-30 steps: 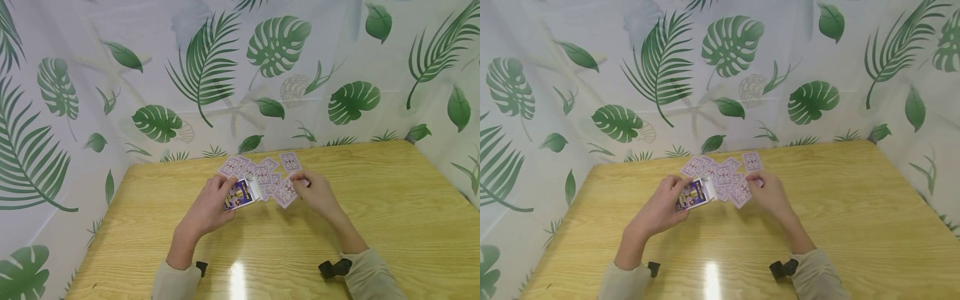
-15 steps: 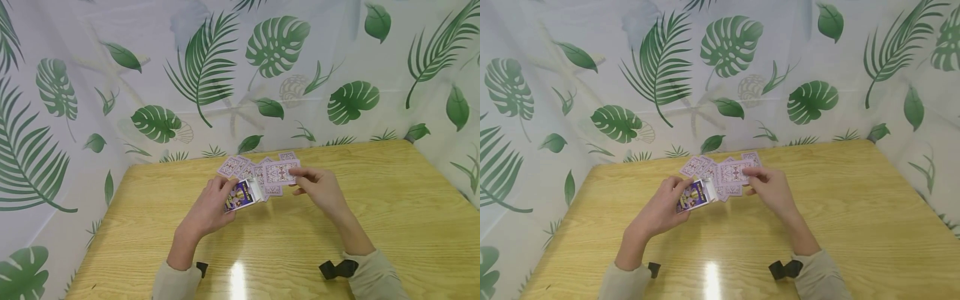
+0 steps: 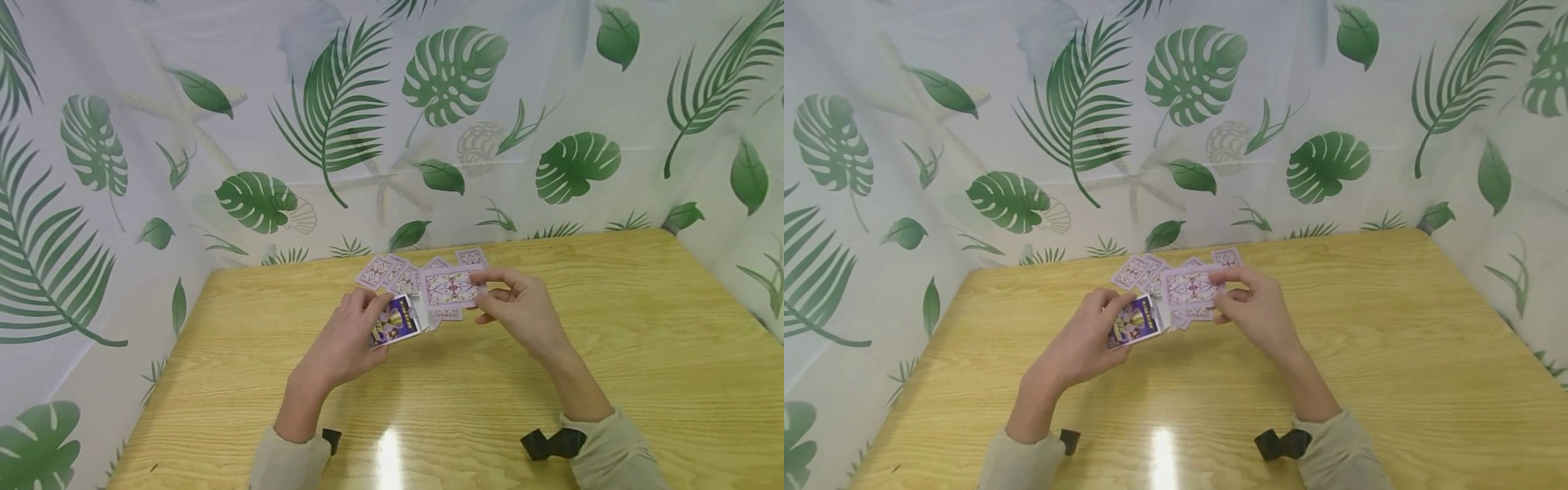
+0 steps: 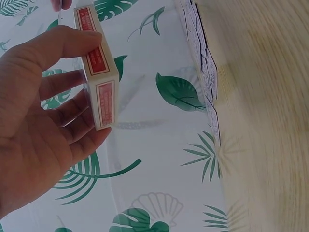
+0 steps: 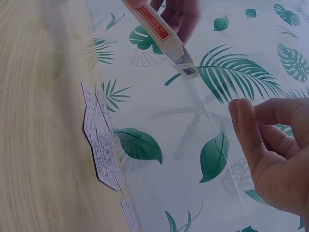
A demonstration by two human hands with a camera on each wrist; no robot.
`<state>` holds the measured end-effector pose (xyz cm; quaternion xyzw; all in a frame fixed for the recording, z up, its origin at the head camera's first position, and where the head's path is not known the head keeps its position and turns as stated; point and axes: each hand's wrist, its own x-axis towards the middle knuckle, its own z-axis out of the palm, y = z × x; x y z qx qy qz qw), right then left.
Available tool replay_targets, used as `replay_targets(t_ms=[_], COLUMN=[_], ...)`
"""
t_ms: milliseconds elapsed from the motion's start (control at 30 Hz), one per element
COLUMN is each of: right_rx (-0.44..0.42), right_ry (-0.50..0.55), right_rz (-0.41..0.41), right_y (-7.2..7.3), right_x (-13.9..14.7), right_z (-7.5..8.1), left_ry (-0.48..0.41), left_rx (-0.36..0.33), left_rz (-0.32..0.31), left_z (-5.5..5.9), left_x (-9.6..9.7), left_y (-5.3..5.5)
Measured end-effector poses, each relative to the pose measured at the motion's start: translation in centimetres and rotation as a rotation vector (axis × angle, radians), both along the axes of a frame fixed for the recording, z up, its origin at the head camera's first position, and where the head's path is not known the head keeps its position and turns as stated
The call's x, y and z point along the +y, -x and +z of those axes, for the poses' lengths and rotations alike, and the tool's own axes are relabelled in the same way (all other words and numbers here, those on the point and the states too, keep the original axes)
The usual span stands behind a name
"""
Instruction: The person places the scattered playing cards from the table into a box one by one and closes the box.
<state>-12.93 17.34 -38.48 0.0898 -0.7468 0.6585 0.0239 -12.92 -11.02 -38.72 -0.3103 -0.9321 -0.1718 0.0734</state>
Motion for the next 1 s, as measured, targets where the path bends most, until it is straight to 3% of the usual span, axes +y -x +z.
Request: replay_targets(t_ms=[367, 1000], right_rx=[0.003, -0.025], right_ry=[-0.035, -0.083], right_rz=[0.004, 0.062], right_y=[-0.17, 0.02], right_x=[-0.22, -0.34], right_z=[0.11, -0.26], left_ry=[-0.021, -0.024], left_rx=[0.016, 0.047], left_rz=[-0.045, -0.047], left_z=[0.15, 0.14], left_x=[0.28, 0.18], left_y=[-0.18, -0.07])
